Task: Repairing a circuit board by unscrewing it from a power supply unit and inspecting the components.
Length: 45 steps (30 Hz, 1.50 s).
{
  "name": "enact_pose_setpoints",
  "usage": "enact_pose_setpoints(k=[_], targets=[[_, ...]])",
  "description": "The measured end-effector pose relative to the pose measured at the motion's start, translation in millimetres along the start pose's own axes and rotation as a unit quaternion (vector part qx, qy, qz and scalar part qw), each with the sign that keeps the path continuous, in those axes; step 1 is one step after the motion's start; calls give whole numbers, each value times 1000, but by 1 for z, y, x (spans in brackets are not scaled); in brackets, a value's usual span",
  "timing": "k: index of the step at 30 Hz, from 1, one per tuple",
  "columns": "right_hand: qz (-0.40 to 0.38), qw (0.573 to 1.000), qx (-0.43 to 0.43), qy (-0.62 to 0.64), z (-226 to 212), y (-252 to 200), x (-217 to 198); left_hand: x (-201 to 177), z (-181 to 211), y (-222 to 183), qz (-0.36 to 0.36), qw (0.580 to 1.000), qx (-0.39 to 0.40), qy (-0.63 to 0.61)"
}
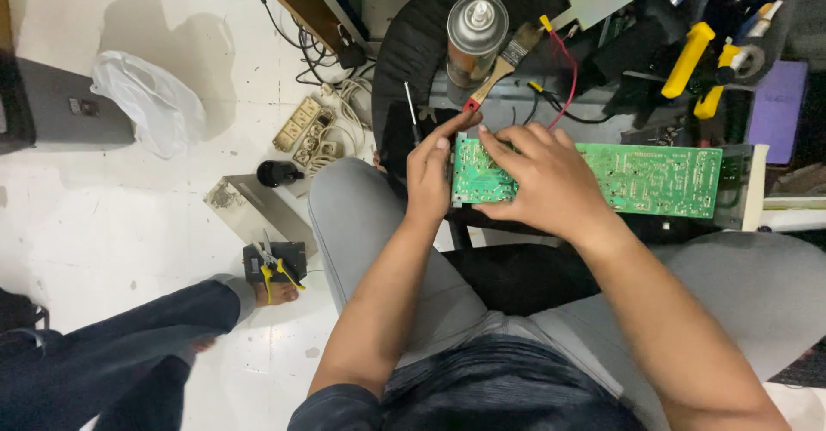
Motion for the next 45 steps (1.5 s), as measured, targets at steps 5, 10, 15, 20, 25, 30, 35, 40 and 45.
enact_pose_setpoints(k=[5, 10, 15, 20, 25, 30, 35, 40, 45], targets=[[16, 1000, -4, -2, 2, -1, 3, 9, 10, -10, 14, 995, -24, -91], [2, 1000, -2, -23, 6, -2, 13, 15, -7, -14, 26, 995, 10, -99], [-29, 999, 13, -43, 1, -1, -1, 5, -17, -16, 13, 997, 29, -68], [88, 995, 15, 45, 8, -28, -91, -39, -15, -23, 110, 981, -163, 2], [425, 883, 163, 117, 65, -138, -111, -59, -19, -52, 146, 951, -271, -28], [512, 646, 423, 376, 117, -206, -30, -32, -17, -60, 29, 971, -237, -25], [367, 646, 391, 543, 95, -190, -26, 11, 26, -55, -21, 978, -205, -41], [368, 589, 368, 619, 139, -196, 9, 5, -15, -41, 12, 976, -186, -115], [344, 541, 421, 642, 150, -188, 11, 2, -53, -33, 23, 964, -179, -197]])
Point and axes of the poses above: each hand's wrist, its own y-axis towards the middle knuckle, its own x-axis out of the palm, z = x × y, the point moved 2 cm from there along y, towards the middle knuckle
